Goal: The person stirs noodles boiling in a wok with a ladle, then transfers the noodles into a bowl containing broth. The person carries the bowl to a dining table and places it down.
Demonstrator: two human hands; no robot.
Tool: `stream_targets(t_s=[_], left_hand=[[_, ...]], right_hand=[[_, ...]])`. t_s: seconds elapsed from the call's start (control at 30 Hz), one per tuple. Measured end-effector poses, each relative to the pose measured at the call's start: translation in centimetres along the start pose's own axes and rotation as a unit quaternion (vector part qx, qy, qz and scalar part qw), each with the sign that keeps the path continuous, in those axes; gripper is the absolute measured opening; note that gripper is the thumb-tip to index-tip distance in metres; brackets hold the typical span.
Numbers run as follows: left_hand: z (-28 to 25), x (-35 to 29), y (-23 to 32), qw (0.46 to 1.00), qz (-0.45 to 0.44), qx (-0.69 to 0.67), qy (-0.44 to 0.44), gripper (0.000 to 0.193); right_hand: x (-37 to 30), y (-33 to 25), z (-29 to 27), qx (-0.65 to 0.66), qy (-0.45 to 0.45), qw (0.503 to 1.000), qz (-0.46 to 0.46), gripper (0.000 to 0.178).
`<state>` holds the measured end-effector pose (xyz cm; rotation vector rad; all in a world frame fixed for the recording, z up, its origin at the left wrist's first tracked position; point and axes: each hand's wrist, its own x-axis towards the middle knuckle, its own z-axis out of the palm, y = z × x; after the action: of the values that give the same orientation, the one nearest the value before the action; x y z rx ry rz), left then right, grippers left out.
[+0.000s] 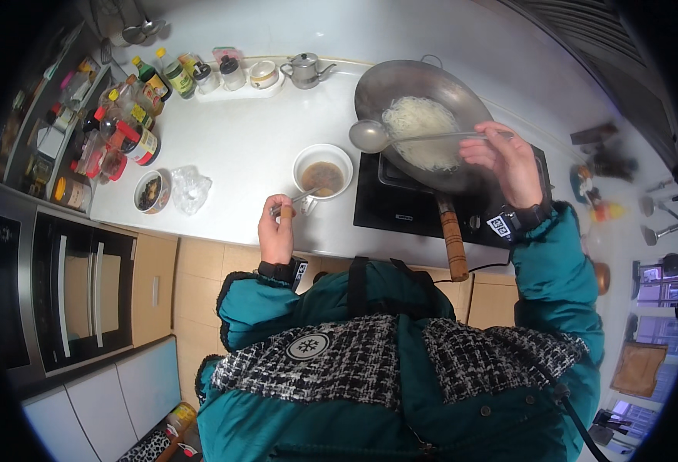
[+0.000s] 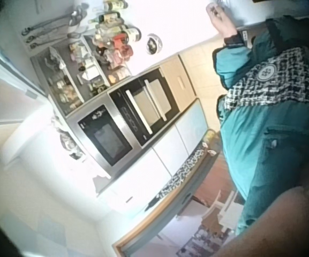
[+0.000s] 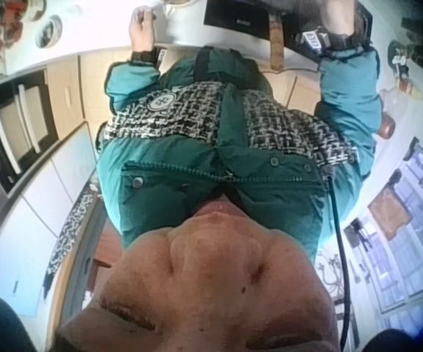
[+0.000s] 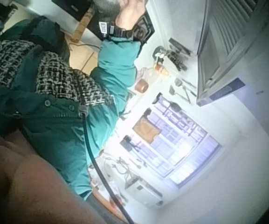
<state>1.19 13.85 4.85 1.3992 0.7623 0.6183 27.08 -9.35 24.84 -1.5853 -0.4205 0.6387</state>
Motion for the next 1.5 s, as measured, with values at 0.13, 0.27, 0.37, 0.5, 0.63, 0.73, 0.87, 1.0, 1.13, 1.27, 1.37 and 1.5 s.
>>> stream_targets(t_s=[0.13, 0.27, 0.37, 0.5, 0.63, 0.73, 0.87, 1.0, 1.13, 1.27, 1.37, 1.5], left_hand=[[0.0, 0.0, -0.2, 1.000, 0.002, 0.008, -0.002, 0.011], [0.0, 0.1, -0.3, 1.000, 0.009, 0.008, 0.000, 0.012], [0.2, -0.2, -0.2, 1.000, 0.005, 0.013, 0.000, 0.013], [0.3, -0.3, 0.0, 1.000, -0.001, 0.012, 0.005, 0.013], [0.3, -0.2, -0.2, 1.000, -0.001, 0.006, 0.006, 0.014], [0.3, -0.1, -0.4, 1.000, -0.002, 0.012, 0.004, 0.014], [0.3, -0.1, -0.6, 1.000, -0.006, 0.011, 0.001, 0.013], [0.3, -0.1, -0.9, 1.000, 0.004, 0.012, 0.002, 0.013], [0.3, -0.2, -0.9, 1.000, 0.000, 0.010, 0.000, 0.012], [0.5, -0.3, -1.0, 1.000, -0.007, 0.004, 0.004, 0.011], [0.7, -0.4, -1.2, 1.000, 0.009, -0.009, 0.002, 0.009], [0.8, -0.5, -1.2, 1.000, 0.007, -0.001, -0.003, 0.008]], right_hand=[[0.3, 0.5, 2.0, -0.014, -0.046, 0.999, 0.010, 0.026], [0.6, 1.3, 3.9, -0.062, -0.099, 0.993, 0.010, 0.023], [0.4, 1.6, 4.8, -0.073, -0.130, 0.989, -0.001, 0.022], [0.0, 1.8, 6.1, -0.130, -0.155, 0.979, -0.020, 0.023], [-0.7, 1.3, 6.7, -0.222, -0.180, 0.956, -0.074, 0.023], [-1.3, 0.7, 6.7, -0.286, -0.190, 0.932, -0.120, 0.022], [-1.8, 0.1, 5.8, -0.285, -0.172, 0.932, -0.140, 0.022], [-1.7, 0.7, 3.7, -0.167, -0.081, 0.972, -0.145, 0.026], [-0.7, 0.9, -0.9, -0.116, 0.008, 0.984, -0.132, 0.028], [0.7, 3.0, -5.9, -0.099, 0.114, 0.984, -0.095, 0.026], [1.3, 5.6, -9.2, -0.123, 0.151, 0.977, -0.087, 0.025], [2.4, 8.5, -12.0, -0.143, 0.167, 0.975, -0.042, 0.025]])
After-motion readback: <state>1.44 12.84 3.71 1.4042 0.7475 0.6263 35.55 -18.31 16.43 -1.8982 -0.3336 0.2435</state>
